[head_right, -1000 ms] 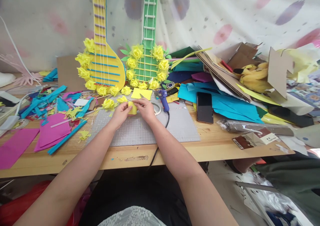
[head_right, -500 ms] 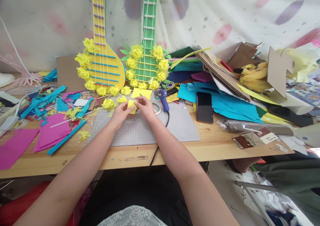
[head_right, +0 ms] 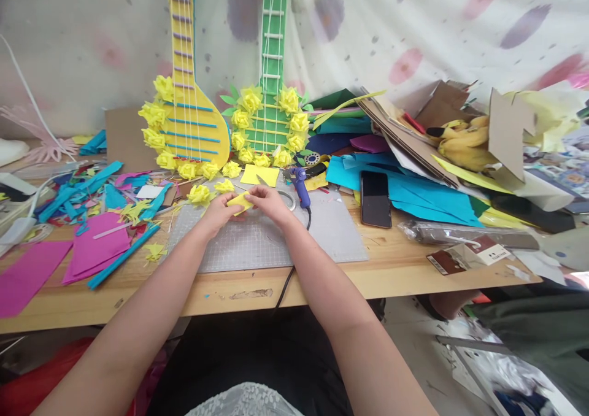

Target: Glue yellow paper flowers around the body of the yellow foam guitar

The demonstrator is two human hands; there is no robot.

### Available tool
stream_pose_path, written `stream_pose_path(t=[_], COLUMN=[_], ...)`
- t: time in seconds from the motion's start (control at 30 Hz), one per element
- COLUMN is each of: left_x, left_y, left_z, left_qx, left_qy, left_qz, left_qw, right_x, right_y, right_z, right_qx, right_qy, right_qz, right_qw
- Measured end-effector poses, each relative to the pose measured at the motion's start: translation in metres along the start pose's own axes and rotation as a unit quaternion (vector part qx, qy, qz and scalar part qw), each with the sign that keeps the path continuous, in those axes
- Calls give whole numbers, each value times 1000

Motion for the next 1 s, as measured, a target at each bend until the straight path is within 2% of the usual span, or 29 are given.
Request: stream_pose_path(t=[0.13,0.23,0.33,0.43,0.53,0.67,0.77,0.9,1.0], left_x=[3,5,3,-1,-3,-3,-1,4,5], left_y=[5,6,0,-11,-17,-19,-17,-4,2], left_z=[-2,-3,-2,-1,-1,-2,-2,-3,-5], left_qx=[-6,-31,-78,-101,-84,-57,-53,-20,-16], left_qy=[30,40,41,35,31,23,14,7,29], left_qz=[102,135,120,83,47,-7,4,117,166], left_qw=[994,990,989,991,995,998,998,993,986], right_x=[-1,-8,-9,-4,-3,-3,-3,-3,-7], right_y=[-3,-2,-3,0,5,9,5,-5,-3], right_z=[0,0,0,0,0,-1,-4,-4,-5], right_qx=[-79,-113,-118,-69,-2,24,-10,-88,-96], right_qy=[-33,-22,-16,-13,7,5,-21,-45,-37], right_qz=[-63,-102,-108,-59,-6,8,10,17,11], right_qw=[994,988,987,996,1000,1000,1000,995,995])
Point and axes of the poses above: each hand's wrist, its own z-axis away from the middle knuckle, its own y-axis out of the palm, x = y × z, the point moved 8 cm from there along -z, towards the middle knuckle, and after that the axes turned 14 degrees about x, right-handed, at the moved point
